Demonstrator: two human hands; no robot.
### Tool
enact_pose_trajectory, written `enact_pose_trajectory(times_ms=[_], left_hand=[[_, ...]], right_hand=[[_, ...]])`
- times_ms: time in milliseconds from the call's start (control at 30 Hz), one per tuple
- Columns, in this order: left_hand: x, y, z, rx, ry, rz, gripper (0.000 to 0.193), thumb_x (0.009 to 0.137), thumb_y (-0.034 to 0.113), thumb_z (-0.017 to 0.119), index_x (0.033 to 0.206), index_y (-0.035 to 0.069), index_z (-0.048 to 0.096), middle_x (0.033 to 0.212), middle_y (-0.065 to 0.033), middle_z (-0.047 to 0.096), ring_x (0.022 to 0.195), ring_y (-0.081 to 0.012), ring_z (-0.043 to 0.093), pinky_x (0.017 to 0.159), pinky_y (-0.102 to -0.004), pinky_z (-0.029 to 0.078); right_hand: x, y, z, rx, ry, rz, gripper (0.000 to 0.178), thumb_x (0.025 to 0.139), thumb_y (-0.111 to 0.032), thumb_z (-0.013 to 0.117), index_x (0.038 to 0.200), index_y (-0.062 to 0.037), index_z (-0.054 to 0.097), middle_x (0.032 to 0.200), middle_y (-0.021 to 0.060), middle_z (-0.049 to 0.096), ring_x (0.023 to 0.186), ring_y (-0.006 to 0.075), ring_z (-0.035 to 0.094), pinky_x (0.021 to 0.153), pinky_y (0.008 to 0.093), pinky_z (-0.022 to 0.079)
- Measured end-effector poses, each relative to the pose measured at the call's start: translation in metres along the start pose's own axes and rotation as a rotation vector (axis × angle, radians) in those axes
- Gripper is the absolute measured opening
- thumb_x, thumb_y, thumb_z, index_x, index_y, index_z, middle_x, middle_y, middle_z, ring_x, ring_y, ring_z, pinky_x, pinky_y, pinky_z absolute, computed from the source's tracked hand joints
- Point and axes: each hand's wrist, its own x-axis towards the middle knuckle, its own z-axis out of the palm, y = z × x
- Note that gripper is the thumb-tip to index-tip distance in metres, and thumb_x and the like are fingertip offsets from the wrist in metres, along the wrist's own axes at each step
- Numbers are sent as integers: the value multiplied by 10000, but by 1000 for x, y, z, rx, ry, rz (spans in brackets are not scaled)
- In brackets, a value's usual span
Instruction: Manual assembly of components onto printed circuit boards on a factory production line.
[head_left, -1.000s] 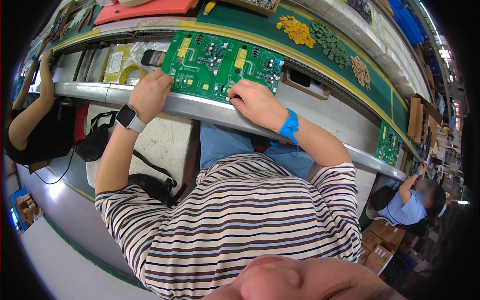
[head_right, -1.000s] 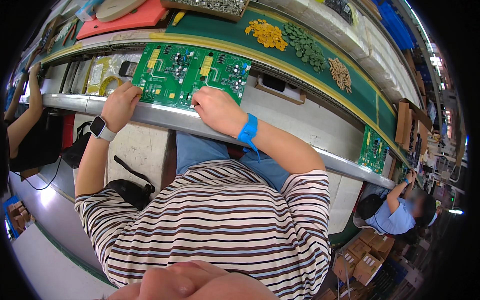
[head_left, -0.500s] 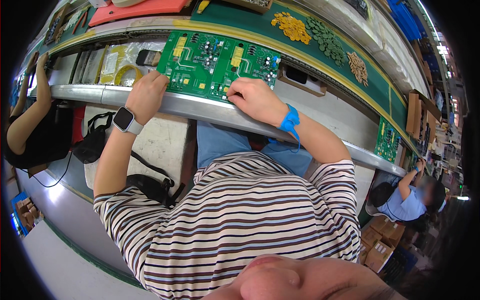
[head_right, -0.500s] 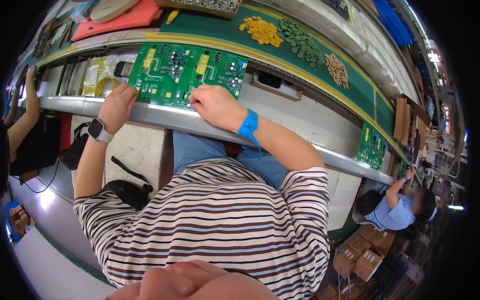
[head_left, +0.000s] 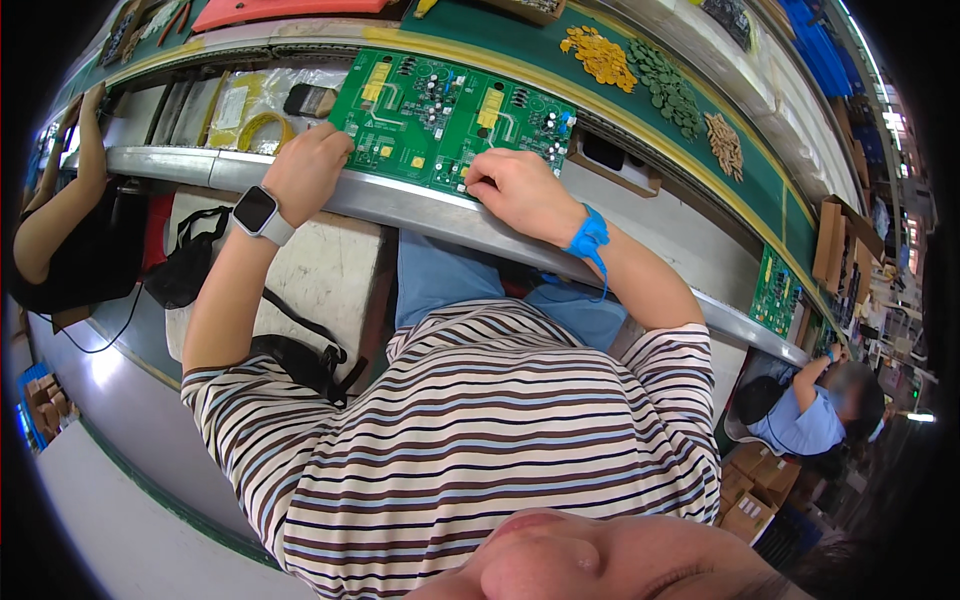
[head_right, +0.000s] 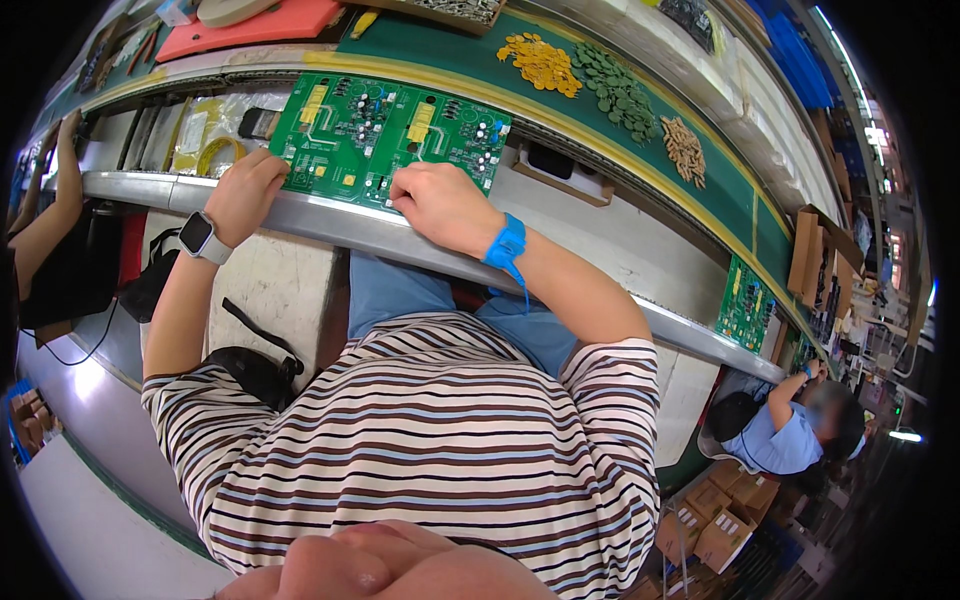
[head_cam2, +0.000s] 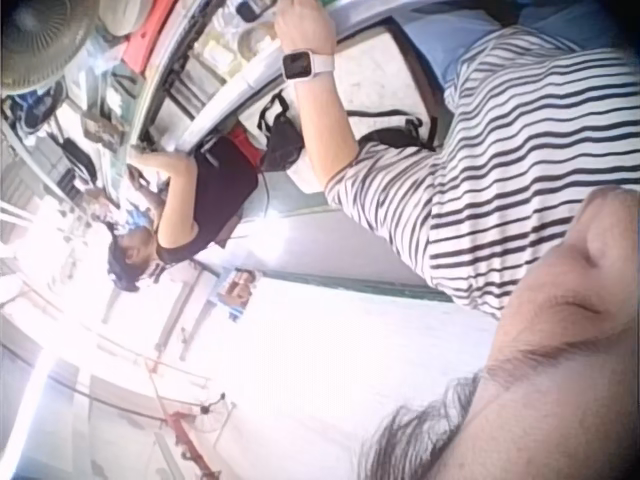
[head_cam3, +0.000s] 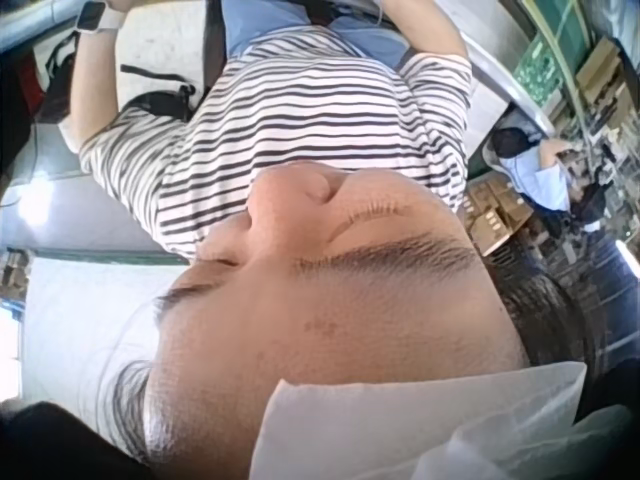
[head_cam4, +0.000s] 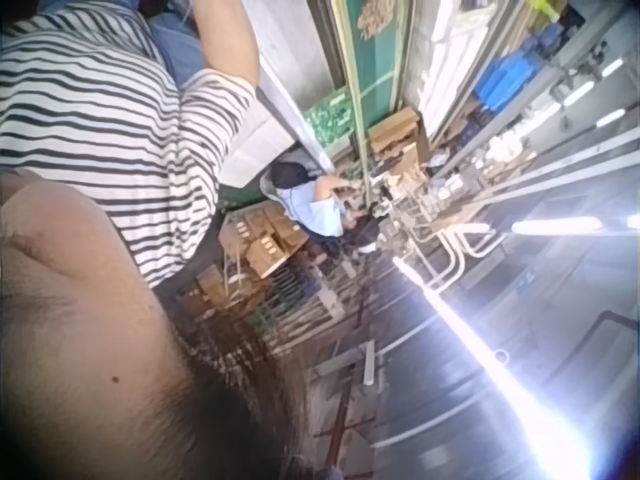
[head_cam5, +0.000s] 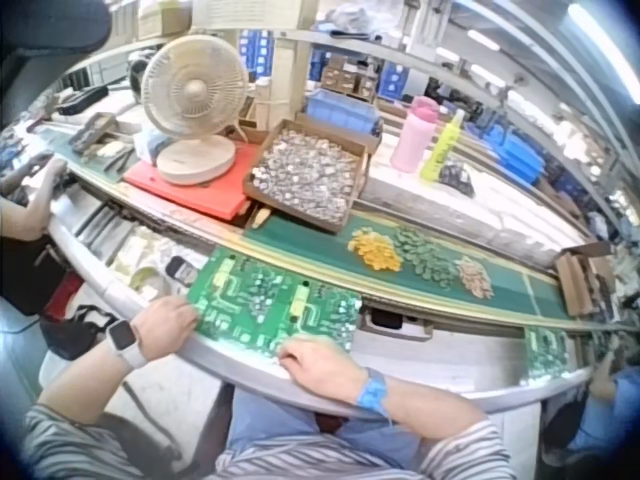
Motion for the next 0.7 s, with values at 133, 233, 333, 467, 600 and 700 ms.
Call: enact_pose_trajectory(times_ms=[133,233,333,467,600,700], left_hand=[[1,-1,0,-11,-10,-10,85,777,24,551,857,8,572,845,-131,557,801,-320,559,694,-383,459],[1,0,-1,-13,-20,-18,85,772,22,557,853,6,577,849,-128,562,803,-316,563,696,-380,460],[1,0,-1,-18,-14,-9,87,770,18,559,853,3,578,853,-127,565,805,-314,565,698,-378,462],[1,0,-1,-22,-17,-5,89,771,19,558,856,1,578,857,-129,567,807,-314,566,700,-376,463],[2,2,-2,-12,-31,-17,94,773,20,557,862,0,581,862,-131,568,810,-313,568,705,-373,464],[2,4,-2,-8,-32,-23,96,773,20,557,864,-1,582,866,-131,570,811,-313,568,707,-374,465]], right_hand=[[1,-2,0,26,15,32,75,749,-94,594,776,-26,612,777,133,609,725,305,595,652,374,476],[1,-4,0,70,18,78,87,747,-102,582,769,-24,615,779,137,609,738,315,592,666,389,473],[1,-4,0,49,18,75,91,749,-104,581,769,-23,617,775,137,610,741,313,592,668,388,474],[2,0,-4,-6,-45,-11,82,757,-98,569,764,-31,616,780,130,608,744,308,589,668,390,473],[4,7,-4,-63,-60,-118,60,758,-83,593,791,-35,608,767,111,594,735,291,582,646,366,473],[6,9,-3,-108,-92,-171,69,767,-86,586,815,-38,599,786,108,584,737,292,576,645,371,471]])
